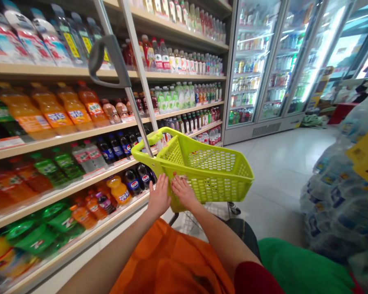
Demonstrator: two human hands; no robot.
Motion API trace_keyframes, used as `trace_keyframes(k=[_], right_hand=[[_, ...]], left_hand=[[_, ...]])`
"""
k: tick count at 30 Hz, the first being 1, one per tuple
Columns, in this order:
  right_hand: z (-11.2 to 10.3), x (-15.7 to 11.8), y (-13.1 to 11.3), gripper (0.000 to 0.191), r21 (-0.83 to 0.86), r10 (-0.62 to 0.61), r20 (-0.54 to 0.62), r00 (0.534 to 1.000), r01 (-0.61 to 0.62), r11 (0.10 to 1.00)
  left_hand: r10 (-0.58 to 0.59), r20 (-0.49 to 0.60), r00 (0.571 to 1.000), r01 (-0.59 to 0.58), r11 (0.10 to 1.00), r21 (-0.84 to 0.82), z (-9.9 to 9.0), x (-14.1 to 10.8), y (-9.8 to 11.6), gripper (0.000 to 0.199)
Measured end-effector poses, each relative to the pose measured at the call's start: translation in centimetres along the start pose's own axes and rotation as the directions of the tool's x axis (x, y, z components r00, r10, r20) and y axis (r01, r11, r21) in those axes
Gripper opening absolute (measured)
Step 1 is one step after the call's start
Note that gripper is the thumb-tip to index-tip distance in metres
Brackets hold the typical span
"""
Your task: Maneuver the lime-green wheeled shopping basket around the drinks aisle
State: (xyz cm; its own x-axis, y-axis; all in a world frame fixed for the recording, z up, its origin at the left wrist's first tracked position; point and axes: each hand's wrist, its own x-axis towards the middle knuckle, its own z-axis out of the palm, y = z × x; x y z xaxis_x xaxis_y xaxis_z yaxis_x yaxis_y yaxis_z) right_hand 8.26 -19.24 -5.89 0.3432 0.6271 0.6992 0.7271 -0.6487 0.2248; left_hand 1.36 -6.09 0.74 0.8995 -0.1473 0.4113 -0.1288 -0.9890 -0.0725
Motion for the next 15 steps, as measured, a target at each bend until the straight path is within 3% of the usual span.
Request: trace_keyframes(k=[3, 9, 15], right_hand=[[-1.1, -1.3, 0.7, 0.036, -0.004, 0.038, -0.049, 0.998, -0.038, 0.999], [-4.2, -0.7, 4.3, 0.045, -0.022, 0.261, -0.193, 0.946, -0.27, 0.963], [-1.8, -5.0, 3.7, 0.046, -0.027, 0.247, -0.064, 0.967, -0.249, 0.968]], left_hand=[[0.021, 0.039, 0.999, -0.021, 1.0, -0.012, 0.0, 0.1, 1.0, 0.068], [0.03, 0.061, 0.998, -0.029, 0.999, -0.018, -0.2, 1.2, 2.8, 0.069], [0.132, 0.1, 0.986, -0.127, 0.99, -0.054, 0.4, 1.2, 5.4, 0.069]])
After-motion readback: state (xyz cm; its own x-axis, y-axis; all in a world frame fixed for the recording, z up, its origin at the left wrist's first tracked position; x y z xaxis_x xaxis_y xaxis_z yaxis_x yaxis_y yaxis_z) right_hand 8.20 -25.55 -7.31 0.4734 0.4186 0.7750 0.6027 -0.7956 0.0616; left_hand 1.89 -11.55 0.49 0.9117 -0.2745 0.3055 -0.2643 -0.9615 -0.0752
